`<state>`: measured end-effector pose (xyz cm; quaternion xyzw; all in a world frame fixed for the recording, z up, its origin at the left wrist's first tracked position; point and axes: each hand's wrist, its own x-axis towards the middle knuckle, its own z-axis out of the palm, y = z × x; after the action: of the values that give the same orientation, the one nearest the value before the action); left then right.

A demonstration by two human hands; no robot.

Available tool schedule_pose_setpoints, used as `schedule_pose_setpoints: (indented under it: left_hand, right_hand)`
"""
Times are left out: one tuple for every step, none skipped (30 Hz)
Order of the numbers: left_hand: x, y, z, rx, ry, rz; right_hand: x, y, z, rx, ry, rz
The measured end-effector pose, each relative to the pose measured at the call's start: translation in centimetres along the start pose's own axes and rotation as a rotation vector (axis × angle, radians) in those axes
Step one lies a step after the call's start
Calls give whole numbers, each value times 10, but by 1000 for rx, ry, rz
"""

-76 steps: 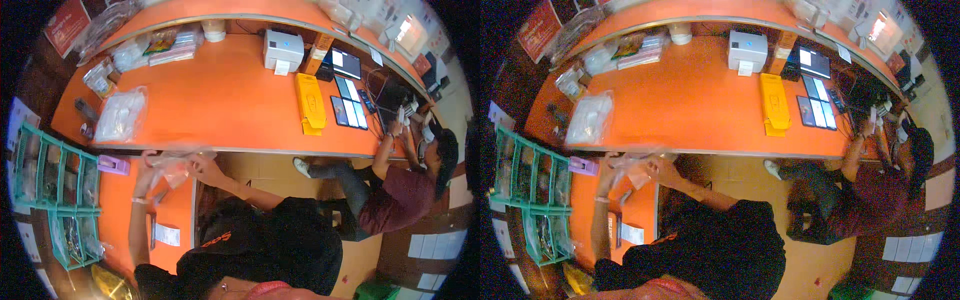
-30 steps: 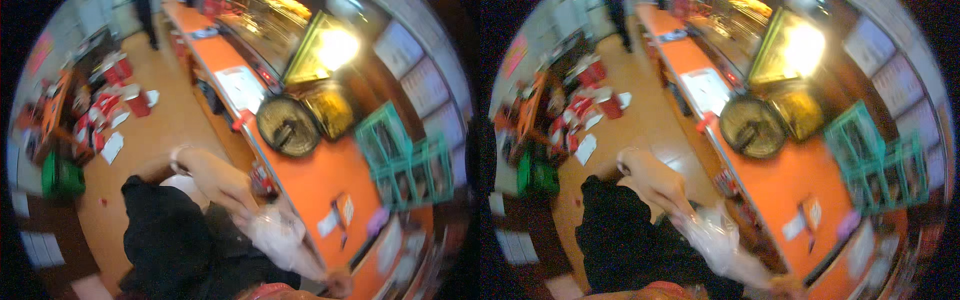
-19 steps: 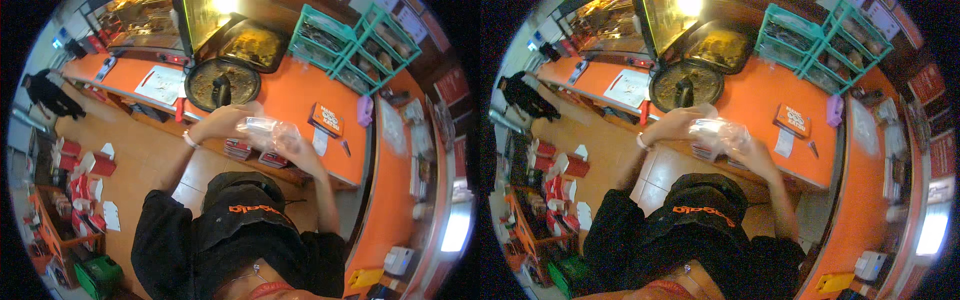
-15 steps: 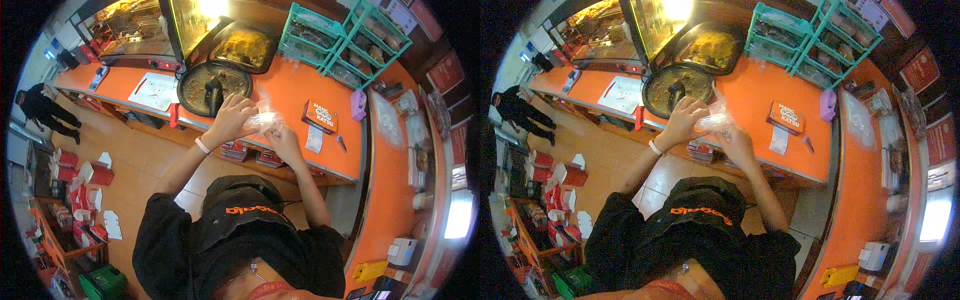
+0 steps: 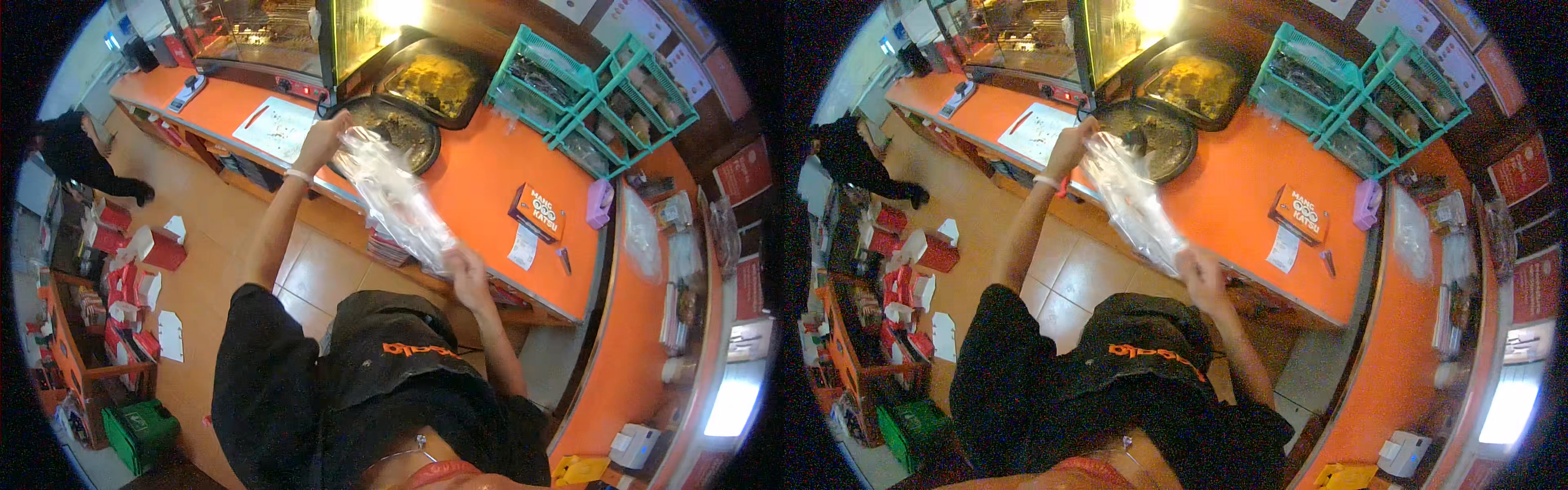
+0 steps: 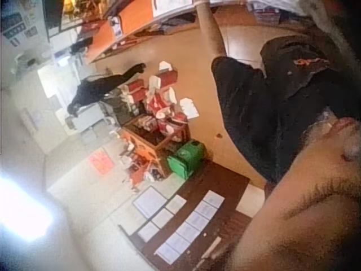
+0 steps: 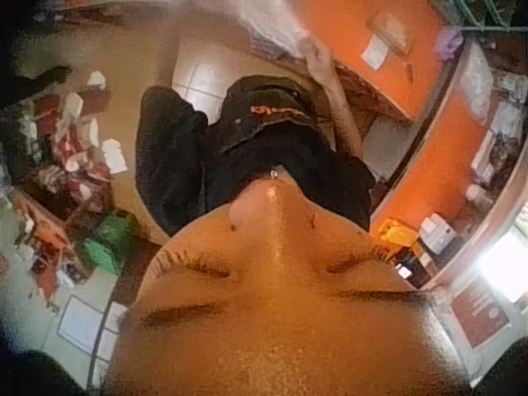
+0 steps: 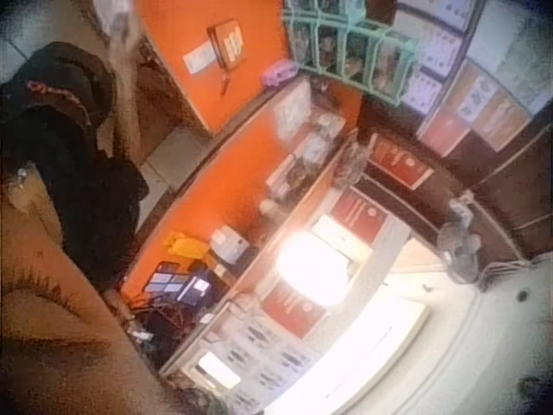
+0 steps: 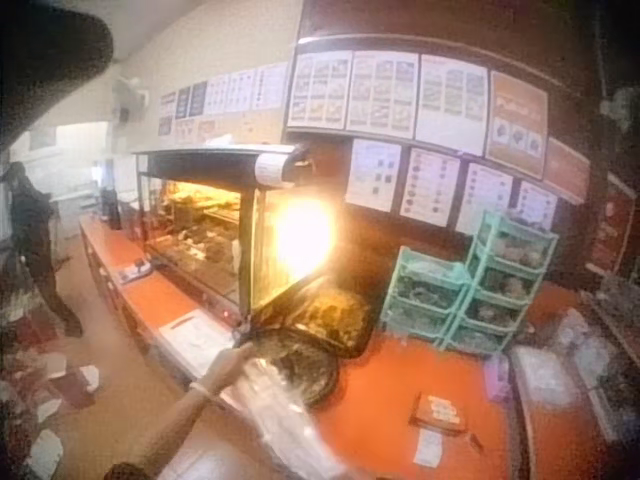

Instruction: The person packs food into a takeout container, places the container into a plastic bag, and staples the receipt to the bag. Then, the person sits on the floor to fold and stack flat cardboard food boxes by hand.

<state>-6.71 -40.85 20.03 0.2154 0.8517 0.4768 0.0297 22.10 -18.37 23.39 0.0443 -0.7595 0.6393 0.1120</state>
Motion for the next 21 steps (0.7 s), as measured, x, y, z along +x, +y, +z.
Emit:
schedule_pose_setpoints:
  left_hand:
    - [-9,14,-2,349,51,102]
    - [-20,31,1,420,44,288]
    - [-31,50,12,484,53,514]
    - [-40,69,25,488,0,684]
    - [-52,88,43,334,59,763]
    - [-62,104,60,260,103,778]
    - [-58,120,70,246,151,814]
    - [-57,131,76,274,179,793]
    - [-63,138,79,260,202,817]
    - [-68,144,82,-266,126,466]
    - [-69,146,80,-539,20,209]
    - [-71,149,81,-776,18,102]
    - [-74,147,76,-622,-377,234]
    - [-75,145,73,-490,-717,419]
    - [-78,143,79,-447,-777,369]
    - [-80,139,86,-401,-778,416]
    - [-79,134,93,-343,-812,484]
    - [-72,129,101,-351,-782,469]
    - [-58,123,106,-138,-540,404]
    - [-44,115,109,85,-308,298]
    - [-35,106,113,53,-129,374]
  right_hand:
    - [6,-8,-2,4,5,0]
    - [15,-16,-5,84,82,-75]
    - [23,-25,-8,149,178,-176]
    - [30,-33,-13,85,173,-210]
    - [39,-39,-16,-25,190,-262]
    - [47,-45,-21,7,180,-275]
    - [51,-50,-25,-319,22,-235]
    - [55,-52,-31,-629,-130,-260]
    - [54,-51,-35,-720,-86,-214]
    - [55,-47,-42,-743,-59,-133]
    - [60,-42,-56,-998,97,33]
    - [63,-34,-69,-1228,284,115]
    - [65,-25,-85,-1259,402,120]
    - [65,-13,-98,-1271,578,125]
    - [61,1,-106,-1279,558,45]
    - [56,13,-115,-1005,654,49]
    - [53,23,-122,-725,738,48]
    - [46,30,-126,-725,745,49]
    - [34,34,-128,-135,693,77]
    - [22,35,-127,441,682,140]
    - [7,35,-123,459,614,112]
